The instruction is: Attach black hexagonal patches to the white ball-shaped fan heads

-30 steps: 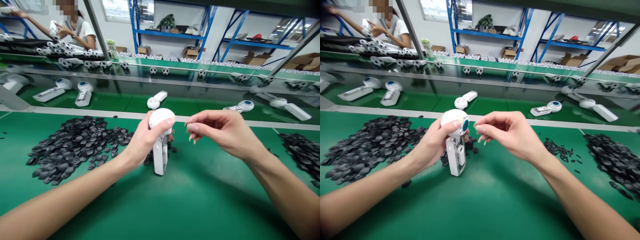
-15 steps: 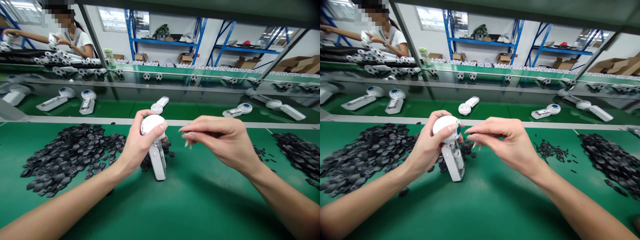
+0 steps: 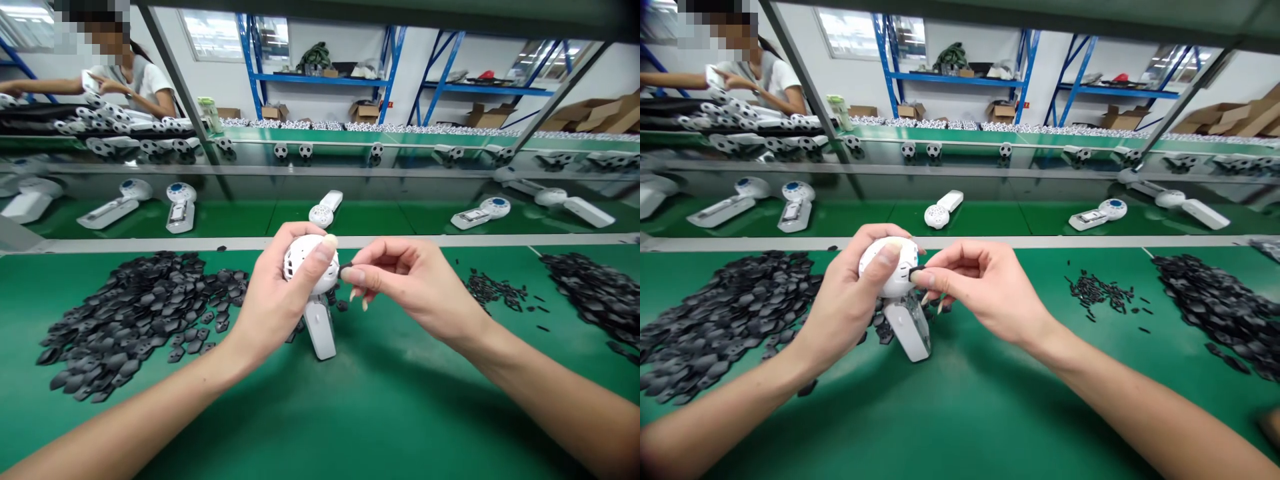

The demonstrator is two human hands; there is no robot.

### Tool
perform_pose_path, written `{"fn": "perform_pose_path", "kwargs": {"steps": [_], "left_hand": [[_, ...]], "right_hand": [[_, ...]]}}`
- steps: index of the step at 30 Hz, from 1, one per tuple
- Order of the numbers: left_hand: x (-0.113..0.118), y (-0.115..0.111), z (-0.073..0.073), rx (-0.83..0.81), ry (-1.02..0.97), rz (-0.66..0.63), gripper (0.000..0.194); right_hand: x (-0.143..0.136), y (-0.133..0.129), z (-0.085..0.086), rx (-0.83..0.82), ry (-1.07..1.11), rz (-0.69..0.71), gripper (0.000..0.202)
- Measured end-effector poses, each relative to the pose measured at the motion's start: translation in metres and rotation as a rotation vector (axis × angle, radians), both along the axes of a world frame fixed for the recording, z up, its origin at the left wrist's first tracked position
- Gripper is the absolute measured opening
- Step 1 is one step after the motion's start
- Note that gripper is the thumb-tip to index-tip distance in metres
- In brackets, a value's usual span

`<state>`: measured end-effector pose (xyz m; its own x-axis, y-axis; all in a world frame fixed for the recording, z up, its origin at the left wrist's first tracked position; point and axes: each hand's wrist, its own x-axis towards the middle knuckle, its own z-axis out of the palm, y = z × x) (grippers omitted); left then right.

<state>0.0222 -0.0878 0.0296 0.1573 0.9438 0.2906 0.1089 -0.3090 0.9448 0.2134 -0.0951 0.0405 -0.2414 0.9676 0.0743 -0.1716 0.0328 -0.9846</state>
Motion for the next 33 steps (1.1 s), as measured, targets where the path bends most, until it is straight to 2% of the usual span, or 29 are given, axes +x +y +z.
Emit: {"fn": "perform_pose_path", "kwargs": {"steps": [6, 12, 17, 21, 24, 28, 31, 33], "left_hand": [[0.002, -0.003, -0.001, 0.034, 0.007, -0.037, 0.042], [0.001, -0.005, -0.001, 0.027, 0.027, -0.051, 0.041], [0.003, -0.005, 0.001, 0.01, 0.016, -0.009, 0.05], [0.003, -0.004, 0.0, 0.057, 0.031, 0.041, 0.045], [0.003, -0.004, -0.002, 0.099, 0.023, 0.064, 0.037], [0.003, -0.006, -0.003, 0.131, 0.019, 0.07, 0.033], [0.004, -0.008, -0.004, 0.164, 0.013, 0.052, 0.03], [0.006, -0.009, -0.004, 0.176, -0.014, 0.026, 0.031]], "right_hand": [[-0.003, -0.002, 0.0, 0.026, -0.055, -0.023, 0.032], [0.0, -0.006, 0.006, 0.051, -0.111, -0.014, 0.031], [0.0, -0.015, 0.01, 0.037, -0.095, 0.037, 0.015], [0.007, -0.014, 0.008, 0.094, -0.101, 0.117, 0.004], [0.014, -0.006, 0.005, 0.135, -0.133, 0.164, 0.01], [0.015, 0.002, -0.002, 0.188, -0.11, 0.148, 0.036], [0.009, 0.001, -0.003, 0.124, -0.059, 0.323, 0.055], [0.007, 0.0, -0.002, 0.097, -0.046, 0.382, 0.058]]}}
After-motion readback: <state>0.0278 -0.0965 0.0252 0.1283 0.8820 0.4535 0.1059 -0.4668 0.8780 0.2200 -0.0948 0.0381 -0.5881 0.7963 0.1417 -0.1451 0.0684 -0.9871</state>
